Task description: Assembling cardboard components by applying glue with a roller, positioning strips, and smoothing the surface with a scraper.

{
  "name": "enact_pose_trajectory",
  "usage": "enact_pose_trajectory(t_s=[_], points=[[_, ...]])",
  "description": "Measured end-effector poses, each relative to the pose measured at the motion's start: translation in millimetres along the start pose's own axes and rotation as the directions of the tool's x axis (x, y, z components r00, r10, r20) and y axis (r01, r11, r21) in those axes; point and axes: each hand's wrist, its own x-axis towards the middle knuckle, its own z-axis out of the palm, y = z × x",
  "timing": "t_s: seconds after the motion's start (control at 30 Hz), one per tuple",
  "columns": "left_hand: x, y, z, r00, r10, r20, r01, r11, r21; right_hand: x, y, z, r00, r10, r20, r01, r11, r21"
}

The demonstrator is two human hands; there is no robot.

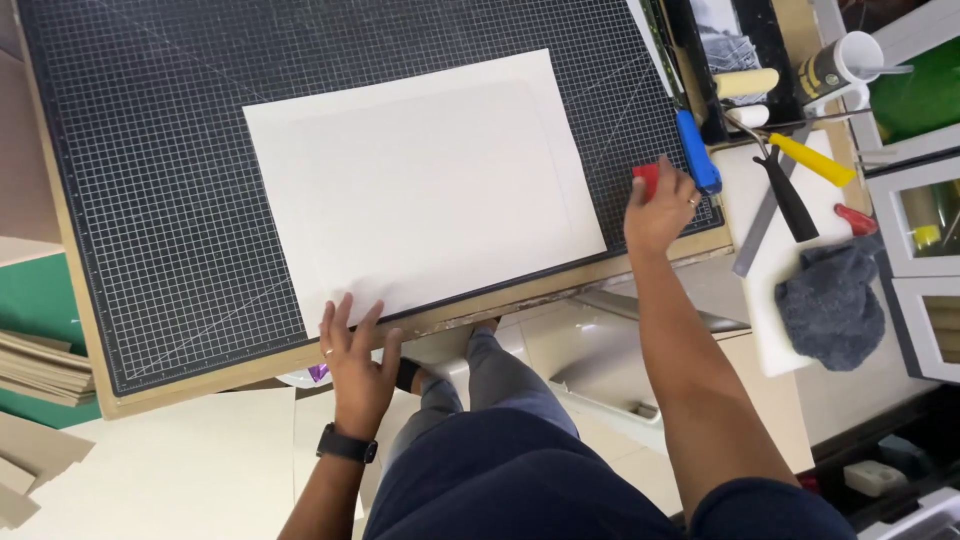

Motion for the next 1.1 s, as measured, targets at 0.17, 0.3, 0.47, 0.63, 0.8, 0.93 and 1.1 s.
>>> enact_pose_trajectory(t_s=[0.17,0.3,0.47,0.63,0.8,0.93,1.1], points=[[22,-27,-16,0.983,-0.071,-0.168,0.062,0.996,-0.059,-28,-55,-38,0.956,-0.291,0.039,0.257,0.893,0.369],[52,-27,-37,0.919,-0.390,0.056,0.392,0.889,-0.237,-83,-118,-60,0.825,-0.558,0.089,0.421,0.712,0.562],[77,-46,-40,0.883,-0.464,0.074,0.452,0.797,-0.400,-116,-168,-103,0.664,-0.718,0.210,0.461,0.614,0.641],[89,-85,-14,0.793,-0.582,0.179,0.580,0.630,-0.517,-125,-162,-111,0.603,-0.747,0.282,0.446,0.608,0.657],[95,-92,13,0.774,-0.584,0.246,0.625,0.637,-0.452,-124,-154,-121,0.586,-0.745,0.317,0.437,0.621,0.650],[100,-60,-2,0.761,-0.531,0.372,0.633,0.483,-0.605,-123,-152,-121,0.643,-0.725,0.246,0.468,0.627,0.623],[97,-15,-35,0.736,-0.448,0.507,0.625,0.165,-0.763,-120,-132,-107,0.745,-0.655,0.132,0.488,0.668,0.562]])
